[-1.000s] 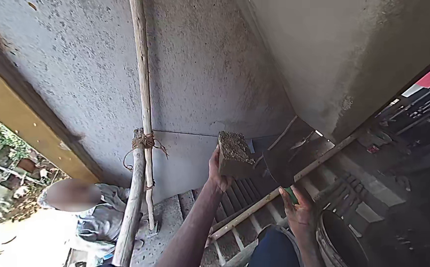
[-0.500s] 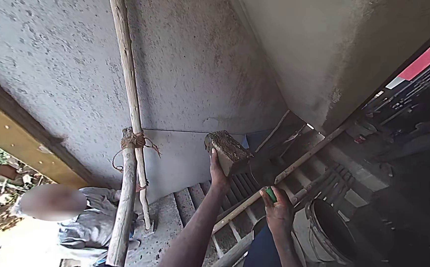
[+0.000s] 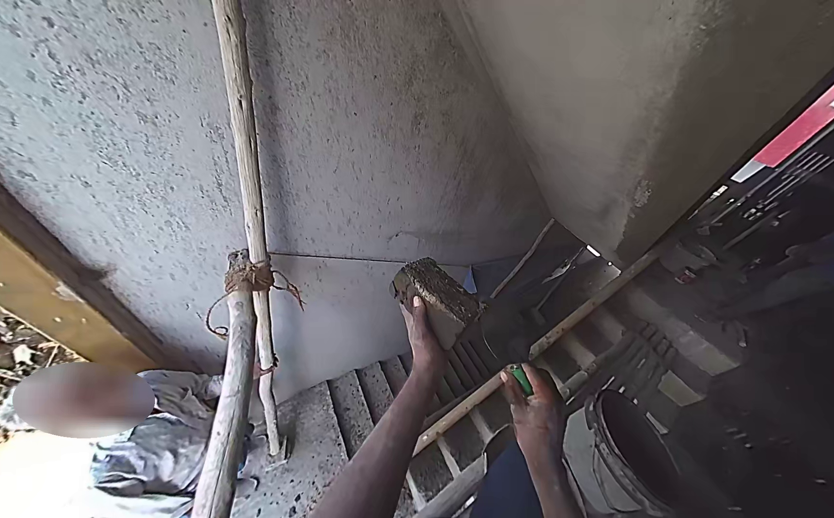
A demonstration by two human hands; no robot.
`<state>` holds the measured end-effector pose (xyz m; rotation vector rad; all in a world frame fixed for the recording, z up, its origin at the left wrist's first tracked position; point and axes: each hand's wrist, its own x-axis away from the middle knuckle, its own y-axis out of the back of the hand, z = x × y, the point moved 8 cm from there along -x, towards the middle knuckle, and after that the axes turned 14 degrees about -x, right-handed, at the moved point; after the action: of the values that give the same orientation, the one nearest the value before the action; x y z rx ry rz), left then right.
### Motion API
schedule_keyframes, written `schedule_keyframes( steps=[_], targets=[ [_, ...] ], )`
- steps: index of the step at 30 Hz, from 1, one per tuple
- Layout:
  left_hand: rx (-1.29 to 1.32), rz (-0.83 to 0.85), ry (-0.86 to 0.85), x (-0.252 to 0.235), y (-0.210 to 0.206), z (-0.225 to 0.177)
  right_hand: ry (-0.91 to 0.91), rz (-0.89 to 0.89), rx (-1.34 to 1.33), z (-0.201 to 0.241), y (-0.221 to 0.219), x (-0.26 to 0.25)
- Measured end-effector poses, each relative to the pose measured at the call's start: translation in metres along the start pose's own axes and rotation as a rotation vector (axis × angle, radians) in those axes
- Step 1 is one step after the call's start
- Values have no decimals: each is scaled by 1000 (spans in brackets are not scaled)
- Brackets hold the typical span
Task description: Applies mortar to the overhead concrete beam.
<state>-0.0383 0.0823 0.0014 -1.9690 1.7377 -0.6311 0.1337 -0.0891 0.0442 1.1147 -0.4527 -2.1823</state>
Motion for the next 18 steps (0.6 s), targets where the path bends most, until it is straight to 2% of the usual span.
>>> schedule_keyframes(
  steps=[6, 18],
  targets=[
    [38, 40, 72, 2, -3, 2, -9, 61, 40, -9, 6, -10],
    [14, 161, 148, -1, -7, -1, 300, 165, 237, -1, 36, -45]
  ],
)
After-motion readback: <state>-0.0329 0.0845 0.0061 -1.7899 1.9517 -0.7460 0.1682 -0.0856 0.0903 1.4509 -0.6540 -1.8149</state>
